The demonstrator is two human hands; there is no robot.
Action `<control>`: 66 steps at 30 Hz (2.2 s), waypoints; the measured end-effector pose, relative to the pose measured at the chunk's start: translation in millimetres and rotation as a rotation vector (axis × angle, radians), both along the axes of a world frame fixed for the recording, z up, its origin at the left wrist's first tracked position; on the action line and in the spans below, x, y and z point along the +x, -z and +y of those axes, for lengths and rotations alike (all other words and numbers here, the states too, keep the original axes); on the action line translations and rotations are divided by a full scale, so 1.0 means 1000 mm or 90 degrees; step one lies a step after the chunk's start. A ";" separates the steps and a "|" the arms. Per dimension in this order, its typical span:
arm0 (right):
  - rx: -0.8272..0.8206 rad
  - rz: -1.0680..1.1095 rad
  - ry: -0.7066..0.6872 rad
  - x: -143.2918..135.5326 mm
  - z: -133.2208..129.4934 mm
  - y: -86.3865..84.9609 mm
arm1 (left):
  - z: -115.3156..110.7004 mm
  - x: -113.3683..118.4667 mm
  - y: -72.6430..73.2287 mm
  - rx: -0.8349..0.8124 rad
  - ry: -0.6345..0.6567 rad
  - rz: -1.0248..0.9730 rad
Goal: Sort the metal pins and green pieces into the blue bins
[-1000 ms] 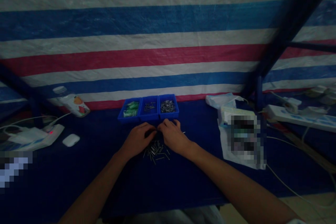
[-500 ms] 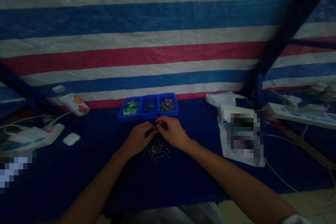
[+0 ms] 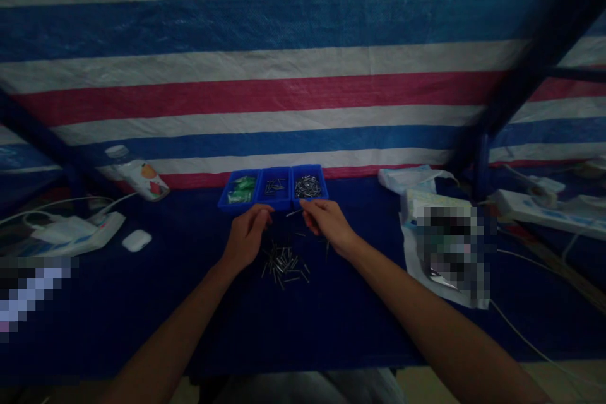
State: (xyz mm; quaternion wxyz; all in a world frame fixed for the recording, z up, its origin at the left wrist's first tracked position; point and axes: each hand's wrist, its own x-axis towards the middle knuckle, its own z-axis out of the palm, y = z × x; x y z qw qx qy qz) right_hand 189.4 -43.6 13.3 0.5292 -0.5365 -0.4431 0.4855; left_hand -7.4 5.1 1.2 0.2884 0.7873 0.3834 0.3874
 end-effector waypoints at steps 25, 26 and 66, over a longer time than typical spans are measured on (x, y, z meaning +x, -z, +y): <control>0.207 -0.794 -0.206 -0.004 -0.019 0.009 | -0.005 0.001 -0.007 0.114 0.084 0.187; 0.214 -0.766 -0.207 -0.003 -0.019 0.010 | -0.005 0.001 -0.006 0.112 0.093 0.196; 0.325 -0.837 -0.323 -0.003 -0.020 0.012 | -0.005 -0.006 -0.009 0.075 0.210 0.333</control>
